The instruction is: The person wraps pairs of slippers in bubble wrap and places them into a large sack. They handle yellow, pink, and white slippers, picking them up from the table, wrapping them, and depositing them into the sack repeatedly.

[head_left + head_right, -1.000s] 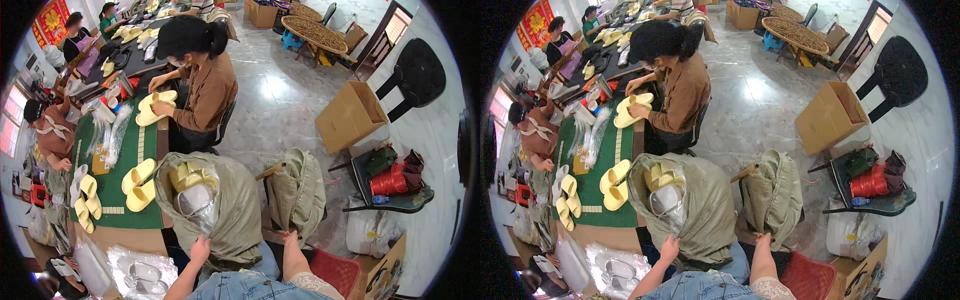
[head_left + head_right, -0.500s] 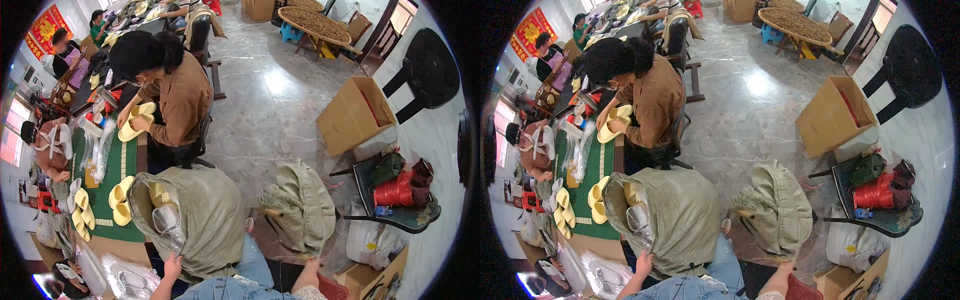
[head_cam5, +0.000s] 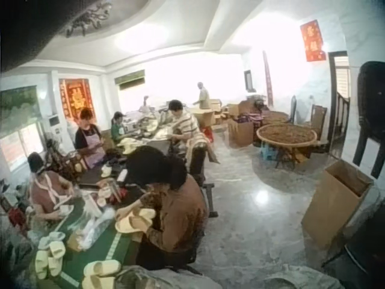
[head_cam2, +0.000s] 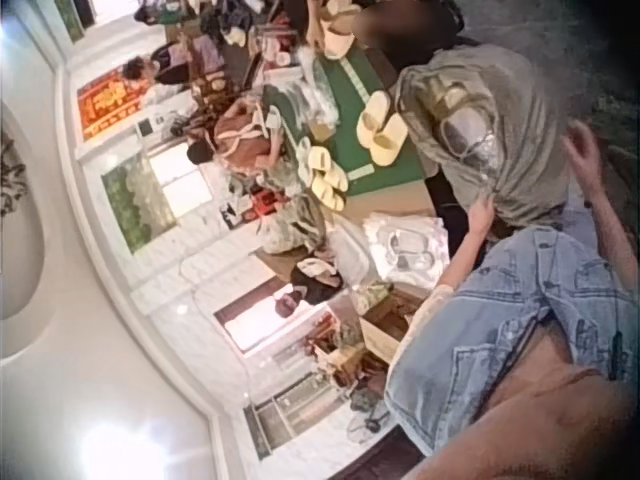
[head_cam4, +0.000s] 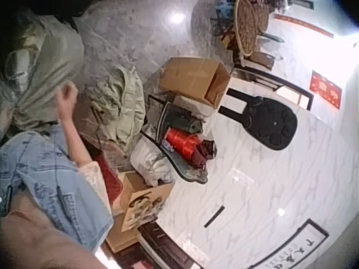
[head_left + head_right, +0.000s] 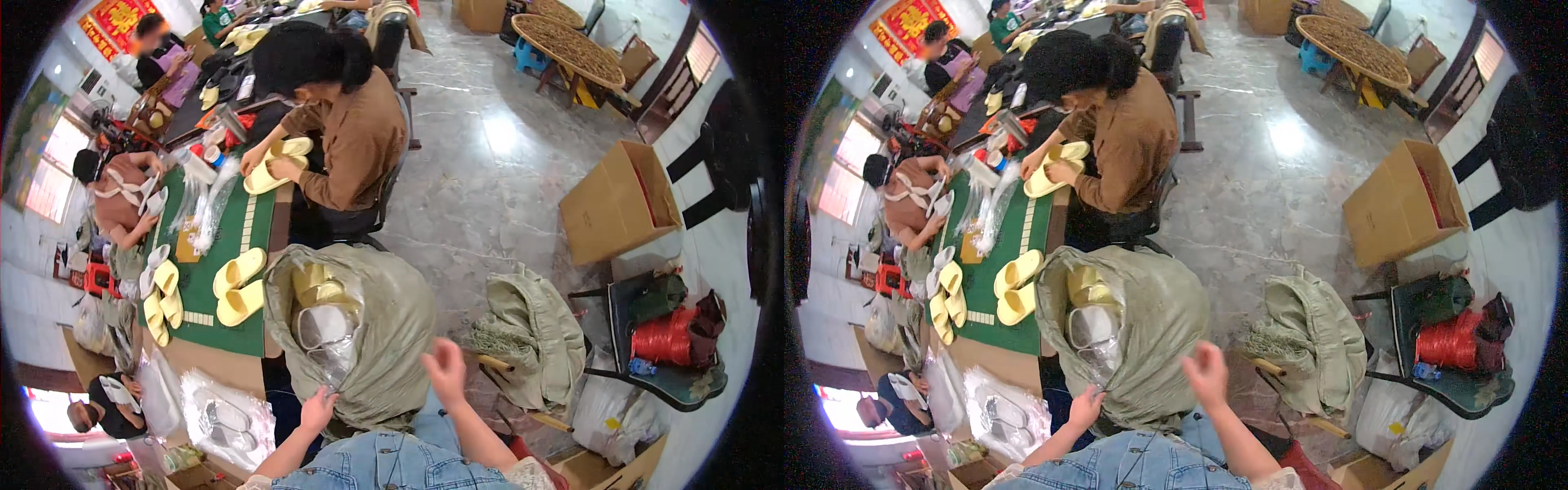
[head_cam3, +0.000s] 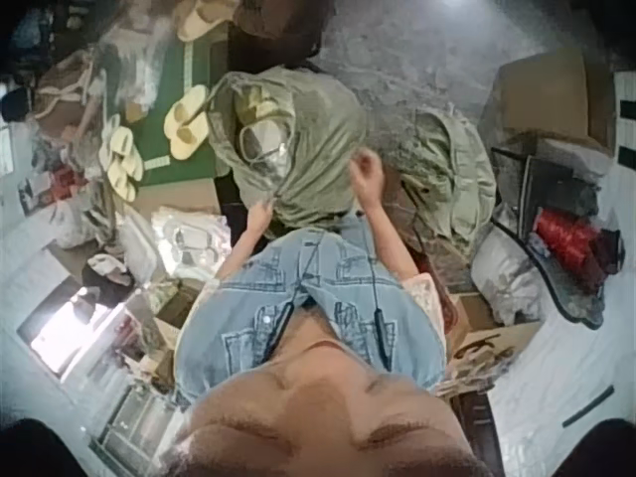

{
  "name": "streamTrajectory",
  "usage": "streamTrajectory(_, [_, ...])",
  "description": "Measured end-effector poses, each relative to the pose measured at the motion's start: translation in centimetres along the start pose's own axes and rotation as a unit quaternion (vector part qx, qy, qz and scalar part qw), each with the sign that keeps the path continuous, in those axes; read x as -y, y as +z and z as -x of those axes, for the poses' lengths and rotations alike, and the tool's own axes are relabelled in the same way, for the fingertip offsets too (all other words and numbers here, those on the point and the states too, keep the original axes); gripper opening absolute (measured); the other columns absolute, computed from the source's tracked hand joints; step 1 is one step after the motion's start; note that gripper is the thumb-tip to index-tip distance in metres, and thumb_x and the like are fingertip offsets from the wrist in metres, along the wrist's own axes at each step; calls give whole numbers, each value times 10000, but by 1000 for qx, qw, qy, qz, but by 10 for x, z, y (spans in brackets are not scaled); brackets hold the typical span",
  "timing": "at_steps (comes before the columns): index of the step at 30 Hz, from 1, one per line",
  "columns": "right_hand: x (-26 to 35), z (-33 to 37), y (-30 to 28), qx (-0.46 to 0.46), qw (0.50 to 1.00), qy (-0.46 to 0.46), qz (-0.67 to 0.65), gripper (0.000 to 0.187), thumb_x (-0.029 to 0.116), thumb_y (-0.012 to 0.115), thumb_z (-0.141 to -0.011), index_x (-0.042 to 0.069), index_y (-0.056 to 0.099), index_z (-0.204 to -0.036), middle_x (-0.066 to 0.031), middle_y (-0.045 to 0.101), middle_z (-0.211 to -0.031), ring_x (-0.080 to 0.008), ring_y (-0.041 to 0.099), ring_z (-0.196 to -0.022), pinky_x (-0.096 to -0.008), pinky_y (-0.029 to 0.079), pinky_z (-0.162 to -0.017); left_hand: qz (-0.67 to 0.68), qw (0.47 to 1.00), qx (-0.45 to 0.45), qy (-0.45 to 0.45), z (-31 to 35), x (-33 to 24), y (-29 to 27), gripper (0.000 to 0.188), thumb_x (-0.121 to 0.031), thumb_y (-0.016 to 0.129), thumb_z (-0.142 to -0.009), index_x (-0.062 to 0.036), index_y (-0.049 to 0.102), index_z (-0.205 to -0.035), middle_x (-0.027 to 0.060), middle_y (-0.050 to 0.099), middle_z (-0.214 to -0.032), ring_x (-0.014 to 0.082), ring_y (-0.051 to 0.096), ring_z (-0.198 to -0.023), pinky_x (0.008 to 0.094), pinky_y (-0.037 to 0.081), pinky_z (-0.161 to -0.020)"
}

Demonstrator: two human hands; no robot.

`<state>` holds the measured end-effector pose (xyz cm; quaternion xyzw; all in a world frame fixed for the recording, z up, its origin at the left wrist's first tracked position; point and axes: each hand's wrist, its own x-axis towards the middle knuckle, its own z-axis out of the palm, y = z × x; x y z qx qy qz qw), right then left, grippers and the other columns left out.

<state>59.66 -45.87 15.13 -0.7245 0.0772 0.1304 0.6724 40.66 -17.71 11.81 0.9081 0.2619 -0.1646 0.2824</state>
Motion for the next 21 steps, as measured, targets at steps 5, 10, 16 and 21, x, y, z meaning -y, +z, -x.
streamTrajectory(5, [50,-79,122,87,964,-79,239,748,335,769,-814,-50,473,-1382,-256,548,-1331,-404,504,-1266,-425,422,-1037,10,999,25,-41,19,4,5,486,-443,621,-933,-38,607,-1201,295,679,-852,481,659,-826,557,518,-737])
streamTrajectory(10, [-81,-142,76,94,989,50,100,508,167,614,-870,-37,541,-1330,-181,658,-1173,-286,596,-1138,-374,462,-986,78,992,-89,-37,44,23,-1,393,-418,652,-918,-51,637,-1057,274,681,-829,486,654,-833,537,521,-720])
streamTrajectory(16, [-68,-122,8,-1,943,116,-313,399,199,511,-951,0,595,-1287,-134,638,-1251,-264,614,-1134,-396,475,-980,235,948,-214,-30,37,15,-15,351,-282,811,-798,8,641,-899,166,709,-785,294,702,-716,381,525,-677])
streamTrajectory(21, [-8,-119,-21,-5,883,68,-464,465,305,468,-976,4,568,-1316,-168,617,-1310,-294,595,-1203,-420,461,-1041,406,900,-72,-142,8,-48,-79,251,-185,797,-819,-38,701,-998,58,722,-903,146,646,-851,302,511,-799])
